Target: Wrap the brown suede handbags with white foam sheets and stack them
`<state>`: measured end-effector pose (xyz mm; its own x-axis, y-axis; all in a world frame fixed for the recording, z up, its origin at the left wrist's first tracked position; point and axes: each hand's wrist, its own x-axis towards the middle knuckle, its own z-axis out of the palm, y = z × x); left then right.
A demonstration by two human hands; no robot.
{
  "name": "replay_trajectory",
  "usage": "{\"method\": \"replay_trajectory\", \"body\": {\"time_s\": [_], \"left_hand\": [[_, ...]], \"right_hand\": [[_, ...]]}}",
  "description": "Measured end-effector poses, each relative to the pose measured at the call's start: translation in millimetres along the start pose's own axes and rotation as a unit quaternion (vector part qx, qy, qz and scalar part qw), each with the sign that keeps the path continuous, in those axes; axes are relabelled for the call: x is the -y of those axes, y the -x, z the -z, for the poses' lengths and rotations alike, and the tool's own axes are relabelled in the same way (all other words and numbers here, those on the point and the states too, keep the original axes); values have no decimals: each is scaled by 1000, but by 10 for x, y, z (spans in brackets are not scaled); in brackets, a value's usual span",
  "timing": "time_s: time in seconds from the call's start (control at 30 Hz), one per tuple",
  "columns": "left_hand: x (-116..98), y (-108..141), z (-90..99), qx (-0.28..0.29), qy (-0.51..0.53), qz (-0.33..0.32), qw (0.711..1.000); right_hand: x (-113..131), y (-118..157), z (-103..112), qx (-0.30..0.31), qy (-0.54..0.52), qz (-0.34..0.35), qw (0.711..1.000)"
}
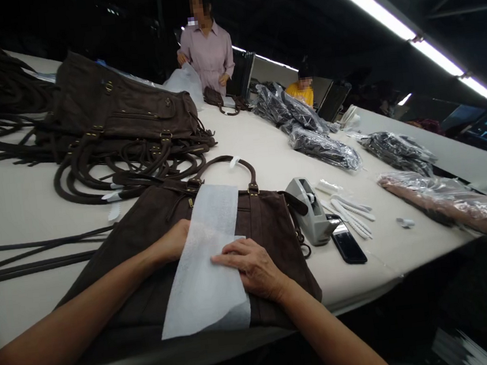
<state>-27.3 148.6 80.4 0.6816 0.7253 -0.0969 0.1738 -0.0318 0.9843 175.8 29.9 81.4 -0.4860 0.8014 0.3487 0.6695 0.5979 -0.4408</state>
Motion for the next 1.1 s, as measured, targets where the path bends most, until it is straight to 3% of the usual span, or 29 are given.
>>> {"method": "replay_trajectory", "body": {"time_s": [0.1, 0.17, 0.3, 0.4, 0.47, 0.53, 0.6, 0.67, 0.87, 0.97, 1.1], "left_hand": [[-29, 4, -26, 14, -12, 5, 1000], [-94, 34, -34, 37, -20, 5, 999], [-349, 239, 50, 136, -57, -7, 989], [-584, 477, 177, 191, -57, -59, 978], [-703, 594, 231, 152, -42, -115, 981], [-755, 620, 234, 40, -46, -141, 988], [-729, 546, 194, -75, -52, -122, 988], [-642, 412, 141, -140, -35, -83, 986], [-387, 149, 88, -158, -29, -30, 987], [-399, 167, 83, -156, -57, -29, 986], [-519, 318, 78, -197, -61, -31, 978]], "right_hand": [[-14, 25, -3, -34, -65, -44, 996], [-13, 39, 1, -94, -96, -82, 987], [-15, 57, 23, -257, -96, -121, 954], [-34, 62, 13, -297, -86, -136, 941], [-50, 52, -20, -234, -70, -118, 962], [-66, 29, -63, -128, -38, -78, 988], [-78, 5, -99, -53, -8, -44, 998], [-77, -6, -117, -31, 2, -29, 999], [35, 30, -61, -1, -132, -72, 989], [88, 24, -35, 28, -128, -104, 986], [114, 15, -20, 54, -106, -88, 989]]}}
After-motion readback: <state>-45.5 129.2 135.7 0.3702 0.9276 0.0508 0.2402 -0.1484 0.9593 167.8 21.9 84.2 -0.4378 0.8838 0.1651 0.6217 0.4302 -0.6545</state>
